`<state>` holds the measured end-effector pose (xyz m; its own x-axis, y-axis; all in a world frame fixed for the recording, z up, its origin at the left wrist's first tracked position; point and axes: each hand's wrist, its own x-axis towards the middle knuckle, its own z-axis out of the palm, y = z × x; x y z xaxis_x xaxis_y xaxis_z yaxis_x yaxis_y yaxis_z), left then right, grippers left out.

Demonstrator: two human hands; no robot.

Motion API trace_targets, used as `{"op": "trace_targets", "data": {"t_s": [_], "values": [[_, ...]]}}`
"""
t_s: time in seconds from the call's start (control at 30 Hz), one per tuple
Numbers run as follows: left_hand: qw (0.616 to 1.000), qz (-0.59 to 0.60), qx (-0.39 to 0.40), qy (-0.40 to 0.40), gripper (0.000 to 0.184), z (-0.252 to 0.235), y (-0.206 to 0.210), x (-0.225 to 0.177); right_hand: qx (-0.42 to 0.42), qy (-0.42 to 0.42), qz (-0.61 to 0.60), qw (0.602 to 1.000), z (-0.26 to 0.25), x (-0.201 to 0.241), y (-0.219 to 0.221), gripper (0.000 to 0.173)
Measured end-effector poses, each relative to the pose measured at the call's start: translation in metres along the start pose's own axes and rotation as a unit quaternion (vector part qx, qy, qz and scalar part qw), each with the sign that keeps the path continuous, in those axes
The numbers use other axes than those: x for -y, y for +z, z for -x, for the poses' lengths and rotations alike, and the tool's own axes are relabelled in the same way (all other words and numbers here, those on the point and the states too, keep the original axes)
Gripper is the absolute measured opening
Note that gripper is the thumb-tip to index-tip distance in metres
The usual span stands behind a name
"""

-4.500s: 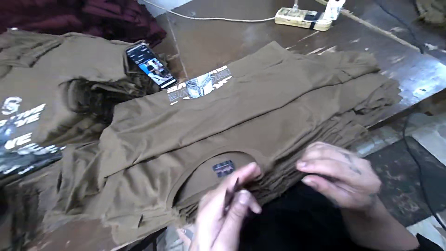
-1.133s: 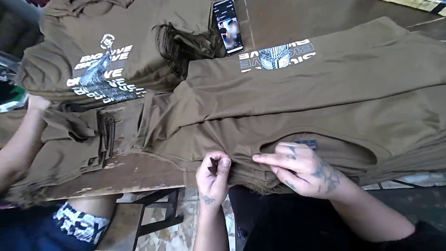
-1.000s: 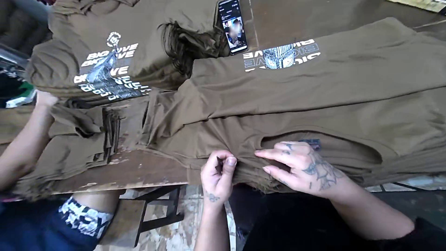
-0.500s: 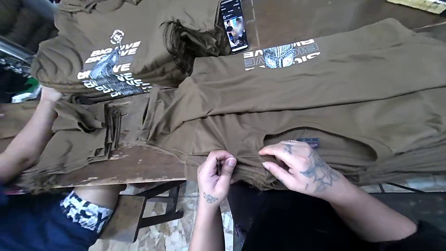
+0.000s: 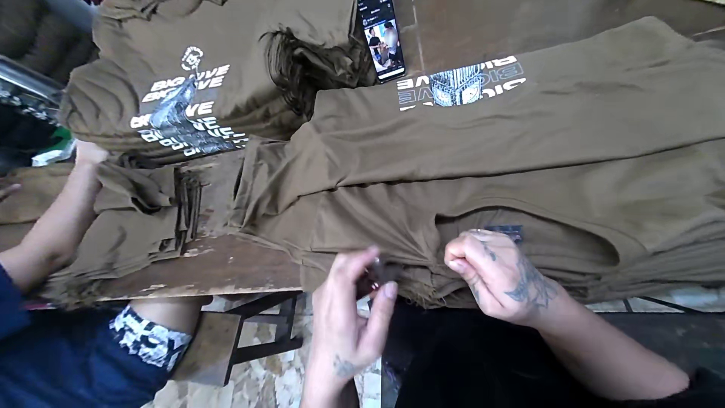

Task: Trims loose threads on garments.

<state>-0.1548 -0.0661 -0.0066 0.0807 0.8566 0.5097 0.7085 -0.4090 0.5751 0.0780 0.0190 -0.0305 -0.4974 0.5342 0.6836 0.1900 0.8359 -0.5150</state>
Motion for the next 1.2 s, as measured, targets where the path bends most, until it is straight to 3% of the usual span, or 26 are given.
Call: {"op": "trace_targets", "data": {"t_s": [0.13,0.27,0.33,0.4,0.47,0.53,0.57,0.63,0.73,0.8,0.9,1.0,1.1,1.2], "values": [[0.988,-0.107,0.065,0.086,0.028,-0.005,-0.002,-0.02,-0.02,-0.015,0.015,1.0,0.002,-0.001,0.004,0.031],[0.986,-0.129,0.064,0.086,0.028,-0.007,0.001,-0.019,-0.022,-0.035,-0.011,0.999,0.005,0.004,0.001,0.031],[0.997,-0.054,0.034,0.05,0.032,-0.007,-0.001,-0.012,0.007,-0.045,-0.077,0.996,0.015,0.016,-0.026,0.036],[1.0,-0.011,0.004,0.005,0.044,-0.007,0.0,0.005,0.025,-0.026,-0.099,0.995,0.035,0.018,-0.083,0.043],[0.999,-0.031,-0.002,-0.037,0.035,-0.003,0.001,0.025,0.057,0.077,0.062,0.994,0.063,0.0,-0.158,0.053],[0.997,-0.064,0.002,-0.053,0.023,-0.005,-0.002,0.032,0.126,0.229,0.226,0.938,0.079,-0.019,-0.208,0.057],[0.997,-0.06,-0.014,-0.055,0.025,-0.011,-0.006,0.029,0.153,0.28,0.255,0.913,0.084,-0.026,-0.222,0.047],[0.995,-0.056,-0.065,-0.051,0.032,-0.033,-0.017,0.019,0.163,0.298,0.273,0.9,0.083,-0.029,-0.24,0.033],[0.987,-0.131,-0.094,-0.029,0.035,-0.096,-0.024,0.02,0.084,0.231,0.357,0.901,0.059,-0.051,-0.267,0.034],[0.974,-0.218,-0.021,-0.063,0.033,-0.147,-0.016,0.04,0.034,0.192,0.421,0.886,0.018,-0.09,-0.278,0.027],[0.922,-0.327,0.172,-0.115,0.043,-0.191,0.018,0.117,0.104,0.253,0.435,0.858,-0.024,-0.164,-0.265,0.018],[0.913,-0.35,0.195,-0.078,0.035,-0.199,0.034,0.162,0.062,0.281,0.365,0.886,0.005,-0.214,-0.259,0.029],[0.946,-0.222,0.146,-0.188,0.046,-0.198,0.037,0.145,0.04,0.299,0.275,0.913,0.007,-0.197,-0.275,0.045],[0.932,-0.134,0.078,-0.328,0.044,-0.201,0.061,0.084,0.176,0.336,0.255,0.89,0.002,-0.157,-0.28,0.058]]}}
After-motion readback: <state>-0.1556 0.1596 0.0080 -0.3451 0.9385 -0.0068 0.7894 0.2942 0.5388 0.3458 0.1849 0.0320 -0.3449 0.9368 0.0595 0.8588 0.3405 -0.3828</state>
